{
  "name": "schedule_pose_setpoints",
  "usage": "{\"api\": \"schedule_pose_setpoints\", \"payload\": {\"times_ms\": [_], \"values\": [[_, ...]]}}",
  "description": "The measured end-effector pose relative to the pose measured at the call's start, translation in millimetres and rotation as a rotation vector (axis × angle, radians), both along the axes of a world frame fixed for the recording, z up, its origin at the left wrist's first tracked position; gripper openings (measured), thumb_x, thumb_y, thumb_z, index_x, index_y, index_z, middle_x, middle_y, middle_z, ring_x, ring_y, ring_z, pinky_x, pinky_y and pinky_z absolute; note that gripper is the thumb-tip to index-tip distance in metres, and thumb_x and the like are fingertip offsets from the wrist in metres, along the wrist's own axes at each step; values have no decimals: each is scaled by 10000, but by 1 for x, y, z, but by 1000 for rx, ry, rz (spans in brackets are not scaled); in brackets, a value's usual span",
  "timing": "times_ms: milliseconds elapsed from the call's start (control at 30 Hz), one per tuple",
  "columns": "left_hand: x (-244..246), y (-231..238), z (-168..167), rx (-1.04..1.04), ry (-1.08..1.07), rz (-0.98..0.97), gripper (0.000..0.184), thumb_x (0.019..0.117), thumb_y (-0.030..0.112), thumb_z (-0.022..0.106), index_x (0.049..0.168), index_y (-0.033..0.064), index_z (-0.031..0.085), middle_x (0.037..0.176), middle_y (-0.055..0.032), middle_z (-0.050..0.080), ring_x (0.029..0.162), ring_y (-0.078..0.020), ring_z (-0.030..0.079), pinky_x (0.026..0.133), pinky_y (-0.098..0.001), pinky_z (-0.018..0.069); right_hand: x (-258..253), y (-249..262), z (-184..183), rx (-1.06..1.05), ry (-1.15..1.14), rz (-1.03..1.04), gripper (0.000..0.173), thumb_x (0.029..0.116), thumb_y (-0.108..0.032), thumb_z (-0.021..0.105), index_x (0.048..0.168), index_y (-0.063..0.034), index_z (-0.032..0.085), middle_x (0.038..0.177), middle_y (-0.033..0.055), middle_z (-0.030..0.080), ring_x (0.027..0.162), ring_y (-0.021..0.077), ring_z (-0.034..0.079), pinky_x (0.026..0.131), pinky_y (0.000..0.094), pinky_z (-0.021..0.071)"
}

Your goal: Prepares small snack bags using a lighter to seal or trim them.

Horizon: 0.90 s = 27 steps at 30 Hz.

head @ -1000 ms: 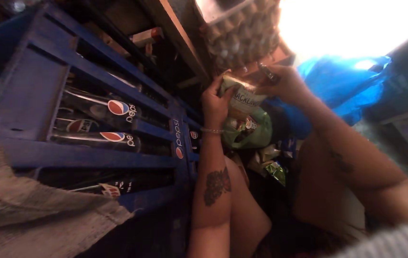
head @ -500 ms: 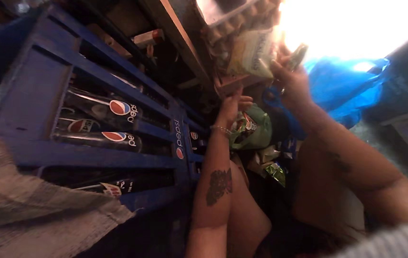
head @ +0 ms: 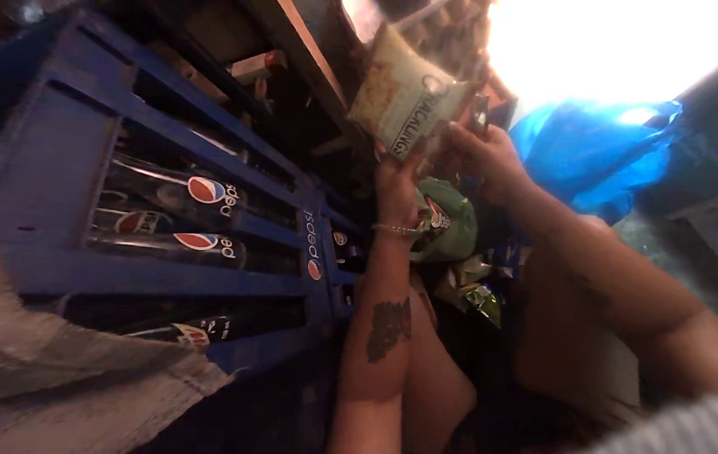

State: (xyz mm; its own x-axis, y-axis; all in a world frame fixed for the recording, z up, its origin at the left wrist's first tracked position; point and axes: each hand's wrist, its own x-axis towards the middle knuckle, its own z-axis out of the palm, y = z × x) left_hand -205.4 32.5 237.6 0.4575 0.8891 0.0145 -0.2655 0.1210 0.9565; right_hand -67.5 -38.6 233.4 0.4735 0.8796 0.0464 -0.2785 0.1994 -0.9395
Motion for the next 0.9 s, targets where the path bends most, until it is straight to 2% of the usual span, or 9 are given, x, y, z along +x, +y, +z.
{"api": "schedule_pose_setpoints", "payload": {"times_ms": [133, 200, 333, 500, 600, 700, 900], "values": [[-10, 6, 1, 32, 95, -72, 301, 1029, 81, 577, 1307, -29, 547, 1162, -113, 674, 1007, -188, 692, 899, -381, 596, 8, 1, 2, 62, 190, -107, 210, 1049, -231, 589, 1160, -54, 615, 837, 38, 675, 652, 107, 630, 612, 270, 574], [-11, 6, 1, 51, 112, -86, 303, 1015, 71, 596, 1297, -32, 552, 1150, -111, 680, 993, -183, 696, 887, -379, 602, 9, 1, 5, 76, 240, -159, 171, 1033, -188, 614, 1130, -48, 635, 827, 41, 670, 659, 113, 640, 617, 275, 583], [-6, 1, 4, -20, 29, -41, 359, 993, 16, 617, 1326, -13, 488, 1092, -116, 704, 914, -201, 732, 803, -355, 633, 6, 1, 4, 92, 145, -213, 80, 959, -49, 686, 1019, -22, 639, 820, 51, 695, 676, 118, 668, 624, 274, 593], [-1, -3, 7, -107, -63, 26, 367, 1001, -7, 596, 1342, -6, 463, 1091, -154, 712, 913, -271, 752, 800, -401, 648, 3, 0, 3, 99, 31, -213, 55, 955, -23, 678, 993, -22, 638, 797, 26, 685, 655, 97, 647, 624, 255, 583], [-1, -4, 9, -90, -57, 61, 410, 974, -18, 635, 1346, -5, 463, 1109, -155, 701, 927, -265, 748, 803, -395, 648, 5, -1, 5, 74, 23, -186, 73, 989, -92, 663, 1018, -26, 672, 801, 17, 692, 642, 75, 633, 599, 227, 562], [-2, -3, 9, -66, -22, 76, 427, 954, -26, 660, 1339, -11, 477, 1112, -144, 683, 904, -244, 739, 798, -388, 649, 8, -1, 5, 24, 13, -177, 126, 1007, -176, 658, 998, -51, 668, 721, -7, 655, 560, 51, 573, 529, 202, 509], [-6, -1, 9, -80, -1, 71, 399, 943, -42, 663, 1307, -24, 500, 1091, -139, 693, 868, -240, 743, 775, -379, 653, 13, -1, 6, -83, 15, -87, 199, 1043, -224, 605, 977, -50, 676, 707, 2, 665, 554, 65, 592, 524, 224, 521]]}}
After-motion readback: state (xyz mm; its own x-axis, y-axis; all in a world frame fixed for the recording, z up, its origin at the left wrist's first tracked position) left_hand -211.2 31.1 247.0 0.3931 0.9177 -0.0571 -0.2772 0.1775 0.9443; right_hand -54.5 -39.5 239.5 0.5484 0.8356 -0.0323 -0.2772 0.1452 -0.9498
